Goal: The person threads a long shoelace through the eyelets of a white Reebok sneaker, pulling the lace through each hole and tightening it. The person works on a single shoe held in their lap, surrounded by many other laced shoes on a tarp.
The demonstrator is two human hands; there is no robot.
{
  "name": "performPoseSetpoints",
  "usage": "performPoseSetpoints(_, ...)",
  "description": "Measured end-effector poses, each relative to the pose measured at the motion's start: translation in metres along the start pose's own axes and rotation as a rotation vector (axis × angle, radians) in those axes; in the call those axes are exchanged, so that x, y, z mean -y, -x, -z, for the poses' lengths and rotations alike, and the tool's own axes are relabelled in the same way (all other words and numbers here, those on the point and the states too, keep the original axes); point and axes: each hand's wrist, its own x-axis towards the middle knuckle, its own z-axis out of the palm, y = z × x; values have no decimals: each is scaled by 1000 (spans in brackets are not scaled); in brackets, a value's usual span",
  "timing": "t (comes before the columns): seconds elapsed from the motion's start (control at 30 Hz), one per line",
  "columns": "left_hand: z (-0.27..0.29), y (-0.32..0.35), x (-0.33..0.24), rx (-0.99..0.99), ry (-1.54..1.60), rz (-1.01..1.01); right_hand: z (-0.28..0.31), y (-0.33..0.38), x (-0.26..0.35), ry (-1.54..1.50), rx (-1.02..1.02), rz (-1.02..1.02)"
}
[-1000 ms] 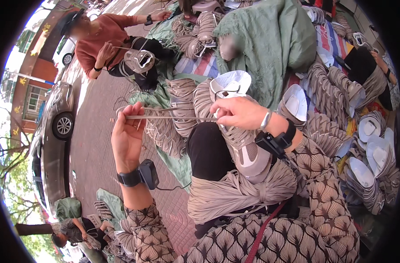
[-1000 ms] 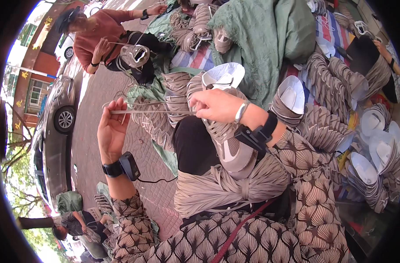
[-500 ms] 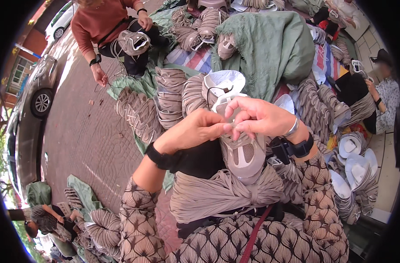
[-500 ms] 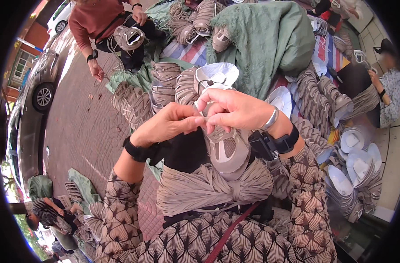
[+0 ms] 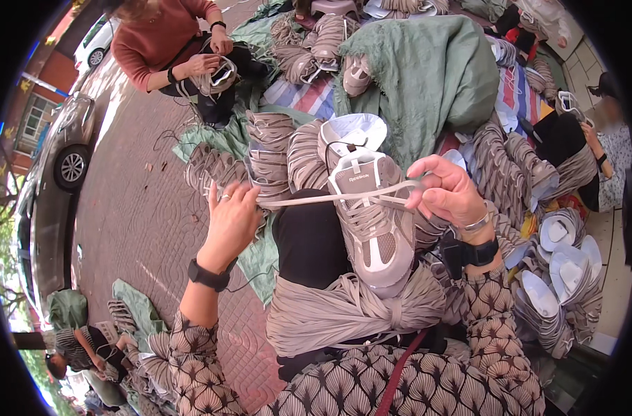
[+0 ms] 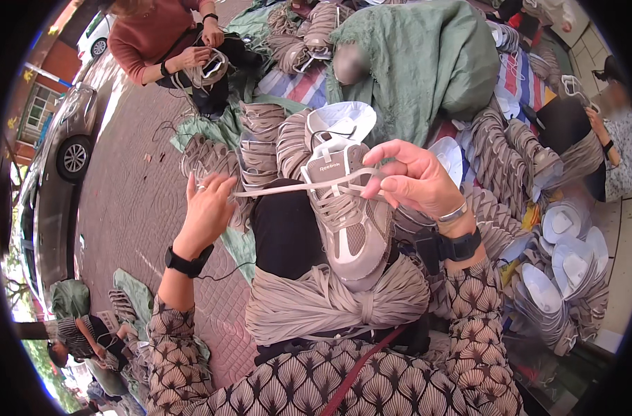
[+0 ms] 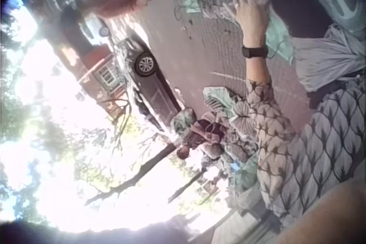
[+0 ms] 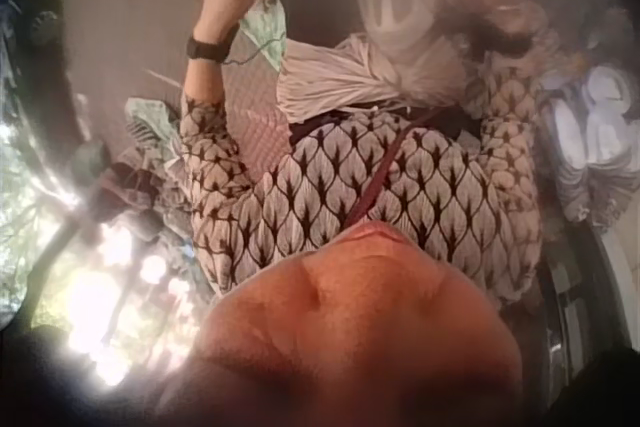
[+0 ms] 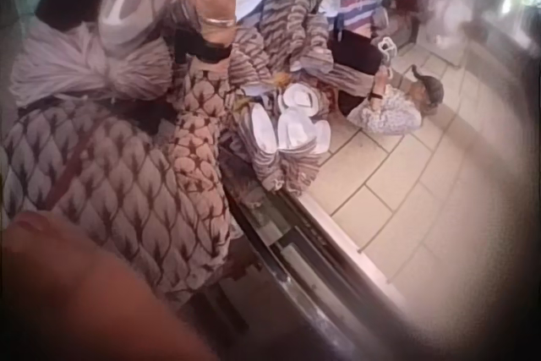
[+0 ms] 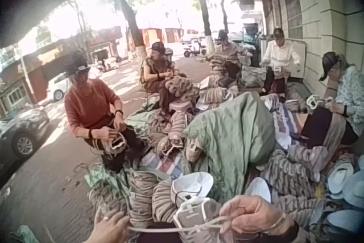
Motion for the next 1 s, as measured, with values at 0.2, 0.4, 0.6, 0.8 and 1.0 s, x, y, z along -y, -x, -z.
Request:
performPoseSetpoints(0.2,31,-53,-105,152,907,-348,-28,-11,33,381,235,-205)
performPoseSetpoints(0.4,37,-69,-98,599,1339,-377,-12,6,52,565,246,-268)
performPoseSetpoints(0.6,40,-39,-29,669,1218,7,66,32,-11,-266,4,294)
performPoseSetpoints(0.8,26,-25,-10,514,1098,116,114,52,-57,-1,-448,43)
performPoseSetpoints(1.0,25,-47,-109,256,886,-294,-17,2,-21,471,-221,145)
